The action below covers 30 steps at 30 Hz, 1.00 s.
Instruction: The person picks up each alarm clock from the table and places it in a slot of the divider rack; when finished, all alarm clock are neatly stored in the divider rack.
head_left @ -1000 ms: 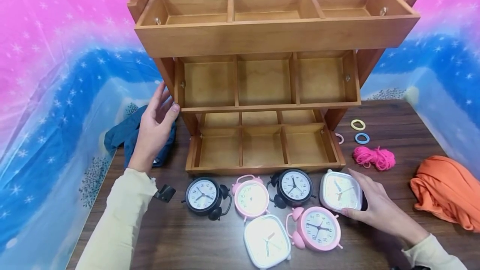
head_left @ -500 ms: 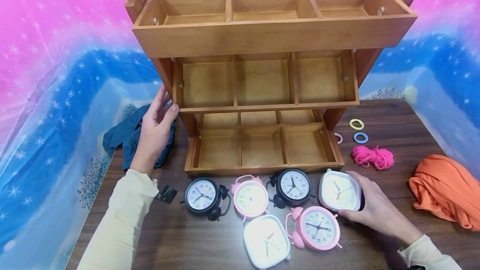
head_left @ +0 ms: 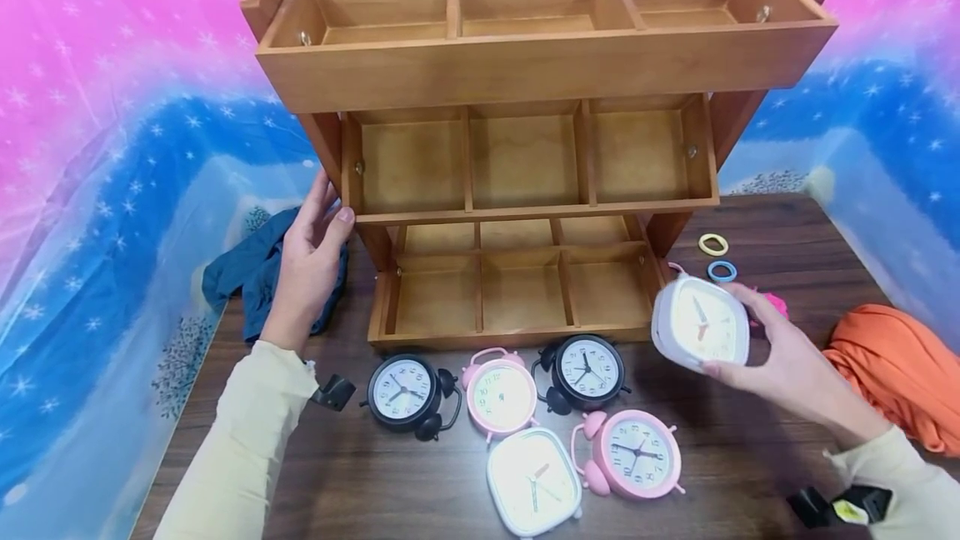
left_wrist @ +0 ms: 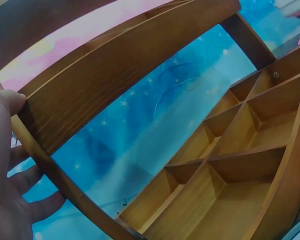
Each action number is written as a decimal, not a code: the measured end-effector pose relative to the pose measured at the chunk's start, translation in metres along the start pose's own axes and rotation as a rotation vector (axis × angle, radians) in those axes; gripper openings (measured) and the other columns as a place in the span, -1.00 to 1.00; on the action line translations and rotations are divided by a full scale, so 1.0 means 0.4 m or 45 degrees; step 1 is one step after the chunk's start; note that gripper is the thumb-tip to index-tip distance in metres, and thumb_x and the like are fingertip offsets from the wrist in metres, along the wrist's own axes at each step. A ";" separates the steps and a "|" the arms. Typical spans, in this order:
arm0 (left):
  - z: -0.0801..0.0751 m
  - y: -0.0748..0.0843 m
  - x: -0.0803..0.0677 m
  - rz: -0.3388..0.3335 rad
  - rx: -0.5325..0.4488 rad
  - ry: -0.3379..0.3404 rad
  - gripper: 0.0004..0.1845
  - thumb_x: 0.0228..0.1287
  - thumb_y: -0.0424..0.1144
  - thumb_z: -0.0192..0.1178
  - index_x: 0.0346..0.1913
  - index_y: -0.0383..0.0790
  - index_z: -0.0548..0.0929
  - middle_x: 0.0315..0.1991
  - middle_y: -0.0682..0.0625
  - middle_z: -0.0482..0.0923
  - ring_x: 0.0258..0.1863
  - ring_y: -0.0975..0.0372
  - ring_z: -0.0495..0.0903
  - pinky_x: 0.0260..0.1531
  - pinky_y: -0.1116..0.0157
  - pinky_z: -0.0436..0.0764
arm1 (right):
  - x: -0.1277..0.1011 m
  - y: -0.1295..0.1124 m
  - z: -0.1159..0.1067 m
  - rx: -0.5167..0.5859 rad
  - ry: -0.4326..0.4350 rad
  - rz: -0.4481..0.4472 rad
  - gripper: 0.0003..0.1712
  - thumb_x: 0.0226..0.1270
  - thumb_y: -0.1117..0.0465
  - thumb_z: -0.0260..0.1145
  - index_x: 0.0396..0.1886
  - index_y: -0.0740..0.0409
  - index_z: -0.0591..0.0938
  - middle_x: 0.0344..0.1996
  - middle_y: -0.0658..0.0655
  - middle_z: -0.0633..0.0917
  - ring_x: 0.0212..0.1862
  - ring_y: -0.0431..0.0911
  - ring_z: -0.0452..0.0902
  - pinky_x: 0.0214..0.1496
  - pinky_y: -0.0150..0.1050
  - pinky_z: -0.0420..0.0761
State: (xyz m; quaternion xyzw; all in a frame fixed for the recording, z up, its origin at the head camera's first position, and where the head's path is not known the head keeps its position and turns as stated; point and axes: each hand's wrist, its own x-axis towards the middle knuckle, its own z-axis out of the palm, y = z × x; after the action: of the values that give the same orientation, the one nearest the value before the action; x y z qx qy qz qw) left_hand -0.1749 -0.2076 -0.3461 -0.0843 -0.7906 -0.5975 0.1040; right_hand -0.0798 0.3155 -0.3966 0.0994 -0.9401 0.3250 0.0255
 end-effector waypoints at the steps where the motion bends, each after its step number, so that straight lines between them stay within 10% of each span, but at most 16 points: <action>1: 0.000 0.000 0.000 0.005 0.000 0.000 -0.30 0.51 -0.05 0.03 0.56 0.26 -0.03 0.59 0.10 -0.02 0.54 0.08 0.11 0.43 0.06 0.29 | 0.019 -0.008 0.000 -0.011 0.004 -0.008 0.16 -0.11 0.05 0.65 0.49 0.04 0.24 0.10 0.22 0.52 0.00 -0.30 0.36 -0.16 -0.53 0.38; 12: 0.000 -0.002 0.004 0.014 0.004 -0.004 -0.30 0.51 -0.05 0.03 0.56 0.28 -0.03 0.58 0.10 0.00 0.54 0.09 0.12 0.43 0.04 0.29 | 0.208 -0.046 0.070 -0.114 -0.132 -0.061 0.12 -0.07 -0.11 0.59 0.42 0.24 0.27 0.15 0.30 0.52 0.11 0.18 0.44 0.12 0.17 0.50; 30: 0.002 -0.009 0.005 0.009 -0.014 0.012 -0.32 0.51 -0.04 0.01 0.56 0.25 0.00 0.58 0.08 0.00 0.54 0.10 0.12 0.43 0.09 0.28 | 0.287 -0.060 0.150 -0.391 -0.312 -0.060 0.15 0.00 -0.24 0.52 0.50 0.15 0.26 0.35 0.35 0.45 0.18 0.27 0.21 0.06 0.16 0.15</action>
State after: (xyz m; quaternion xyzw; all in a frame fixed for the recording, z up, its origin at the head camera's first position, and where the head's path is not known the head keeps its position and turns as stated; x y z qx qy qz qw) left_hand -0.1777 -0.2078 -0.3489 -0.0849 -0.7865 -0.6018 0.1093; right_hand -0.1863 0.2405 -0.4165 0.1553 -0.9721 0.1627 -0.0667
